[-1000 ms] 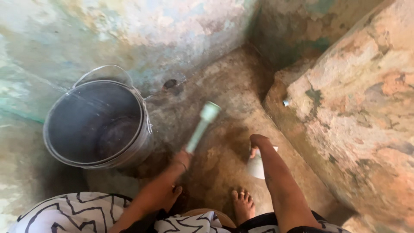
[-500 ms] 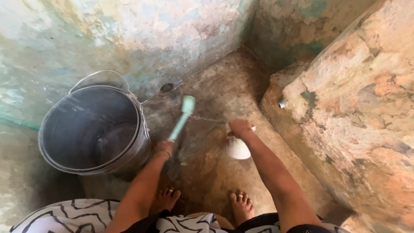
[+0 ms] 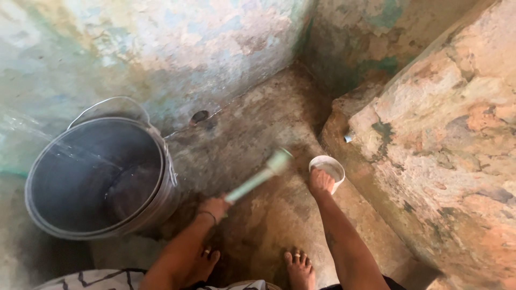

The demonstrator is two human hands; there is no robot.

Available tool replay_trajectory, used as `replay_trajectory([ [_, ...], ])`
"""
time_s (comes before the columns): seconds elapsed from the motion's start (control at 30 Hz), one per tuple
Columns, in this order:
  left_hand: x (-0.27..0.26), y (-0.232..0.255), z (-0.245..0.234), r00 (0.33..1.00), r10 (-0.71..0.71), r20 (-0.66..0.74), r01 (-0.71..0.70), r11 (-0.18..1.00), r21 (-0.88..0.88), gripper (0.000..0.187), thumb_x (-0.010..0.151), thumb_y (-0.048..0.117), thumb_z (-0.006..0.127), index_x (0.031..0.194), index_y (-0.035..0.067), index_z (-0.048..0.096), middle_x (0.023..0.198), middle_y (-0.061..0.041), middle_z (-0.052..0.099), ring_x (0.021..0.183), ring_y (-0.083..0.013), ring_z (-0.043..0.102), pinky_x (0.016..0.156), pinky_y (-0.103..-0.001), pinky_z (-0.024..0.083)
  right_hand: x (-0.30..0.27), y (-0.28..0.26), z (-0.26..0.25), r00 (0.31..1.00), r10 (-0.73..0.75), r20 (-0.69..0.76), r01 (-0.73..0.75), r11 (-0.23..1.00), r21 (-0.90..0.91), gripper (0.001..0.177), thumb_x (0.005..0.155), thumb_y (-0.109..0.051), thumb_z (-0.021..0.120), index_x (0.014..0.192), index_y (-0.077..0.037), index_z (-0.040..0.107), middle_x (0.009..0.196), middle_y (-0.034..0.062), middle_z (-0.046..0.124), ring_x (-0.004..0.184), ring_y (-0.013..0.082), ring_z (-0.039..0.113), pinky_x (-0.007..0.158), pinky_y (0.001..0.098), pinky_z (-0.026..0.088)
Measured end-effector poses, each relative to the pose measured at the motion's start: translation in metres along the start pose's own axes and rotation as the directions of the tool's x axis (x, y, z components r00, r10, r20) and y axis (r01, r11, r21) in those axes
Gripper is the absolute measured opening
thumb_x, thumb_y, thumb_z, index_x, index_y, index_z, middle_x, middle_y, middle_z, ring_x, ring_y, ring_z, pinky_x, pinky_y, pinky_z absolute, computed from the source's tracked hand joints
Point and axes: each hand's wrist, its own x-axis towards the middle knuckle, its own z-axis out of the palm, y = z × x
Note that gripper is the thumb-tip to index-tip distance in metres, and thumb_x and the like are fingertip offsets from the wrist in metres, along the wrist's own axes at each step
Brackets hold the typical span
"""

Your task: The person cleans the corner of a room using a brush and water, dipping the brush into a small container and scrubbing the floor surface.

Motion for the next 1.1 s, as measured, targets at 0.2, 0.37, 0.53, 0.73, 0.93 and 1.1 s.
replay_trajectory([
  [0.2,0.102,-0.03,-0.045,0.876,-0.39,-0.282,0.262,0.878,-0.402,0.068,0.103,0.061,0.043,0.115,0.002,0.073,0.115,-0.027,0.071,0.108,-0.0468,0.068,0.093,-0.055,0.055,-0.001,0.002,0.023,0.974,0.127,0.188,-0.161,0.97,0.181,0.043,0.099,-0.035,0.038,0.118,-0.011,0.069,0.118,0.0245,0.07,0.111,0.0478,0.066,0.096,0.0595,0.049],
  [0.37,0.107,0.025,-0.005,0.881,-0.167,-0.443,-0.018,0.923,-0.385,0.055,0.098,0.049,0.059,0.118,0.0,0.07,0.105,-0.029,0.073,0.103,-0.0457,0.072,0.089,-0.051,0.059,0.017,0.008,0.034,0.948,0.144,0.283,-0.223,0.937,0.27,0.055,0.112,-0.043,0.034,0.113,-0.001,0.07,0.121,0.0292,0.067,0.118,0.0483,0.061,0.104,0.0578,0.046],
  [0.53,0.073,0.046,0.018,0.996,0.057,0.067,-0.048,0.99,-0.136,0.069,0.106,0.055,0.038,0.155,0.006,0.035,0.091,-0.026,0.073,0.089,-0.0448,0.073,0.077,-0.057,0.059,0.027,0.017,0.037,0.949,-0.053,0.311,-0.008,0.981,0.192,0.056,0.08,-0.029,0.074,0.125,-0.003,0.054,0.115,0.0284,0.068,0.112,0.0449,0.065,0.096,0.0544,0.052],
  [0.73,0.142,-0.005,-0.043,0.979,-0.133,-0.155,0.096,0.969,-0.227,0.067,0.104,0.06,0.042,0.118,0.002,0.073,0.097,-0.023,0.074,0.089,-0.0402,0.075,0.08,-0.052,0.058,0.004,0.015,0.028,0.971,-0.016,0.238,-0.056,0.954,0.293,0.045,0.08,-0.028,0.075,0.114,-0.004,0.057,0.111,0.0265,0.07,0.11,0.0447,0.065,0.092,0.0555,0.053],
  [0.93,0.204,0.04,-0.054,0.873,-0.256,-0.415,0.031,0.879,-0.477,0.06,0.101,0.053,0.046,0.112,-0.001,0.068,0.096,-0.024,0.074,0.087,-0.042,0.073,0.078,-0.055,0.058,-0.001,0.009,0.014,0.968,0.021,0.25,-0.104,0.94,0.325,0.038,0.082,-0.024,0.071,0.113,-0.006,0.058,0.11,0.0266,0.07,0.108,0.0463,0.065,0.092,0.0568,0.051],
  [1.1,0.15,0.085,0.0,0.986,0.148,-0.076,-0.157,0.981,-0.118,0.058,0.104,0.05,0.039,0.137,0.005,0.054,0.09,-0.027,0.073,0.081,-0.0432,0.074,0.075,-0.055,0.058,-0.001,0.007,0.005,0.955,0.037,0.294,-0.145,0.925,0.352,0.039,0.083,-0.02,0.068,0.118,-0.006,0.058,0.108,0.0298,0.07,0.107,0.0473,0.066,0.093,0.0561,0.053],
])
